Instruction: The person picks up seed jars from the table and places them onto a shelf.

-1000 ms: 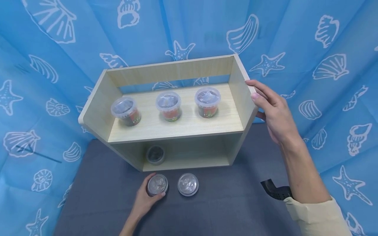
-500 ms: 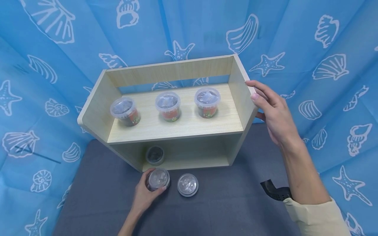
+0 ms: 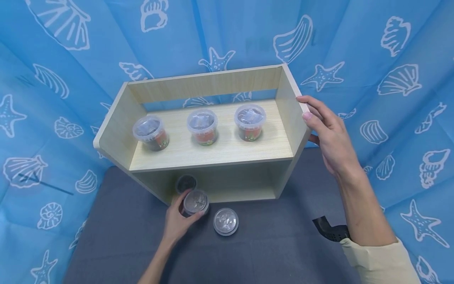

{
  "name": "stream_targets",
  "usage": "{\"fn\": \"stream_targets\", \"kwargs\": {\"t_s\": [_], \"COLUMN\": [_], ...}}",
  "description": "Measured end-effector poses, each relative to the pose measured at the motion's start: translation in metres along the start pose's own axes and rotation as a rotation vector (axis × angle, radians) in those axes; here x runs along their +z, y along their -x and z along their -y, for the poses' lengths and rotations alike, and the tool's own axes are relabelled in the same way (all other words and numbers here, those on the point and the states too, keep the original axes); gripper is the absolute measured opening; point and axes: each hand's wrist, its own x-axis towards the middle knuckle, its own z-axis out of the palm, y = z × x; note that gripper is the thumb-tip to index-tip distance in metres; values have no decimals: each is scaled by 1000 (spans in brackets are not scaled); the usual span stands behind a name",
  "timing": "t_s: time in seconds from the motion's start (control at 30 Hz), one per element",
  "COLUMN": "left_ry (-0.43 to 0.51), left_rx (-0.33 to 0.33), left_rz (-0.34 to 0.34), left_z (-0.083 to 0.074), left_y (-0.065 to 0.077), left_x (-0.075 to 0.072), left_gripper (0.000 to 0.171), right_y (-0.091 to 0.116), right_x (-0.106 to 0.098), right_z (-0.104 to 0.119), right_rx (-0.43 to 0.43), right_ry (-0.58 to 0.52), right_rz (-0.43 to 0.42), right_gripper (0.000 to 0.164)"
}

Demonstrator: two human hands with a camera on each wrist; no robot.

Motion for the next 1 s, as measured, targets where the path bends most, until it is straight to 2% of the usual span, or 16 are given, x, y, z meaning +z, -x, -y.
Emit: {"fn": "stream_targets", "kwargs": {"t_s": [0.13, 0.37, 0.6, 1.0], "left_ry": [12, -20, 25, 57], "left_rx": [23, 34, 66, 34], "left_rz": [-9, -32, -21, 17], "left_z": [-4, -11, -13, -12], "left_y": [-8, -19, -29, -44], "left_x": [3, 13, 27, 50], "left_gripper": [79, 79, 79, 80], "right_y": [0, 1, 2, 1], "right_x": [0, 1, 4, 1], "right_z": [-1, -1, -1, 0], "right_rx": [4, -6, -16, -16], "right_ry": [4, 0, 1, -34], "right_rz": [-2, -6, -30, 14], "right_gripper": [43, 42, 42, 43]}}
